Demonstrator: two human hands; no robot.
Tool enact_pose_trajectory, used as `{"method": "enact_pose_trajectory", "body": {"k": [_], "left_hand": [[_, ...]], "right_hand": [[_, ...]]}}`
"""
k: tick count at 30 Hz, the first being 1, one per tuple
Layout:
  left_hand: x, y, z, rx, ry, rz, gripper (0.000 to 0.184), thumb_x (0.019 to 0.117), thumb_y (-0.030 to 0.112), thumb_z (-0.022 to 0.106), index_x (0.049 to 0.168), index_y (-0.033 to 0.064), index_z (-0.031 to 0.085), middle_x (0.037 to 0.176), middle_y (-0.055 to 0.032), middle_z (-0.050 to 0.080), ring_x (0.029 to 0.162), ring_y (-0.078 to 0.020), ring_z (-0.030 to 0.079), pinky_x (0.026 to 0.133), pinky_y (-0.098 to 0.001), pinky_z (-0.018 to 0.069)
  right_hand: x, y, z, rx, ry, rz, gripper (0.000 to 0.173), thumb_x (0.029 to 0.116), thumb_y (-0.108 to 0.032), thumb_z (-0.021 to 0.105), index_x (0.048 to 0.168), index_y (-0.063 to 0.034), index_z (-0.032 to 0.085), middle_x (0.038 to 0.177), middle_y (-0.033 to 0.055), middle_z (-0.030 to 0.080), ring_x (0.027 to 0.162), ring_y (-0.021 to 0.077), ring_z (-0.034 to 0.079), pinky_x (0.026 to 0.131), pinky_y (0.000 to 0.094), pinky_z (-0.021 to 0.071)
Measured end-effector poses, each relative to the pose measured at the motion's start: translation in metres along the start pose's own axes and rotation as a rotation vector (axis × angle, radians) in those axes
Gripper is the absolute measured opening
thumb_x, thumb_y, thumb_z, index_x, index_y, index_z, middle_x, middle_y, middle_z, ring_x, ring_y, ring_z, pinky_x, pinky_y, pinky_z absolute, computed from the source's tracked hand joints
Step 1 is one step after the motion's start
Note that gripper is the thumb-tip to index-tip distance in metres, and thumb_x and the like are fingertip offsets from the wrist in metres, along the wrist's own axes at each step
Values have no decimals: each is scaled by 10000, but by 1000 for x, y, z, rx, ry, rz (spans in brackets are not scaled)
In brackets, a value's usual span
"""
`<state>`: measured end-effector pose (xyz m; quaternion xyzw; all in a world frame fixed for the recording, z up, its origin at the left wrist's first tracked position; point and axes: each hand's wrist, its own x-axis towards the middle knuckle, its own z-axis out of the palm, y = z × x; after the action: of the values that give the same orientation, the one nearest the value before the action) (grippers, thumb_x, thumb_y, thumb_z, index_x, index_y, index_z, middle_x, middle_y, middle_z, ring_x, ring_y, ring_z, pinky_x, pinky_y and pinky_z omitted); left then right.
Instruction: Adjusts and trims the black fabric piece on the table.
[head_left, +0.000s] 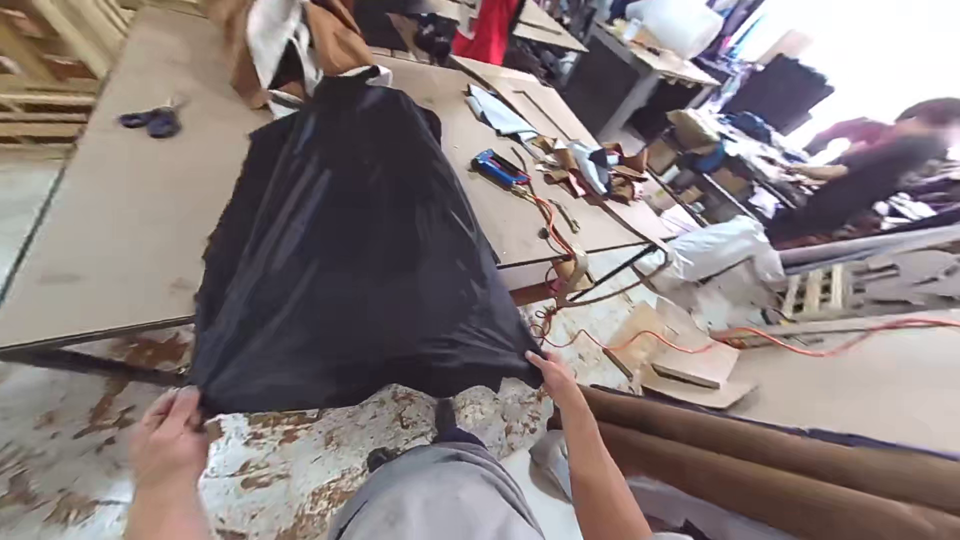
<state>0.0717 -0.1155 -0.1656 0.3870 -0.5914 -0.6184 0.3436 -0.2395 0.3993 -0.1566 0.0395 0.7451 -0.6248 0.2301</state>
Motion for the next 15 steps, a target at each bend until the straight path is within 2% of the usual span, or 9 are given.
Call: {"method": "enact_pose_trajectory", "body": {"k": [1,3,6,8,9,10,11,13,15], "left_hand": [[2,1,-9,26,-40,27,125,1026,221,532,908,248,562,684,221,537,585,75,519,611,-143,502],[3,-6,-20,86,-81,27,128,1018,223,543,891,229,558,676,217,512,566,84,500,584,-123,480],[4,-21,-24,127,-91,-63,158,1043,231,523,909,165,574,669,170,503,549,60,484,573,-144,481],[8,-23,-25,254,-56,-113,185,1052,235,526,976,85,602,700,81,545,573,-3,536,596,-207,524],[9,-15,-25,373,-14,-127,230,1051,248,546,1074,29,613,805,-20,608,664,-76,601,671,-280,562],[9,-1,-20,466,44,-136,368,1048,263,568,1249,-44,583,1016,-186,662,863,-222,658,829,-429,565],[10,15,-11,535,121,-101,497,1041,298,581,1372,-68,518,1192,-289,648,1068,-346,662,971,-530,526],[11,54,21,682,215,128,589,1028,340,531,1436,-79,455,1326,-330,590,1240,-420,601,1066,-564,472],[19,89,72,861,112,379,598,1023,396,477,1427,-44,507,1397,-286,576,1339,-422,539,1134,-582,417]], "right_hand": [[-4,1,0,15,-12,21,231,980,-169,680,1111,20,706,942,130,762,854,211,741,814,422,629],[-6,6,4,25,-38,60,221,986,-170,671,1094,20,700,907,129,760,817,210,743,785,416,634],[-7,21,7,27,-81,92,210,993,-159,656,1081,24,707,892,129,763,802,206,746,776,408,638],[-2,20,2,-97,-102,65,216,977,-162,670,1087,19,711,909,130,763,822,206,746,790,413,636],[0,16,-4,-268,-93,33,237,948,-181,706,1099,1,721,941,126,762,858,209,741,818,426,624],[3,7,-12,-498,-68,4,335,919,-242,748,1167,-20,709,1032,143,754,949,249,729,885,485,595],[6,-8,-18,-702,-20,-35,494,900,-321,766,1287,-32,662,1171,182,722,1074,321,703,962,567,554],[9,-50,-6,-865,144,-233,621,912,-361,736,1405,-15,586,1320,255,646,1196,435,639,993,680,487],[17,-98,41,-918,159,-519,580,941,-354,678,1423,-44,588,1426,201,600,1297,390,590,1047,635,480]]}}
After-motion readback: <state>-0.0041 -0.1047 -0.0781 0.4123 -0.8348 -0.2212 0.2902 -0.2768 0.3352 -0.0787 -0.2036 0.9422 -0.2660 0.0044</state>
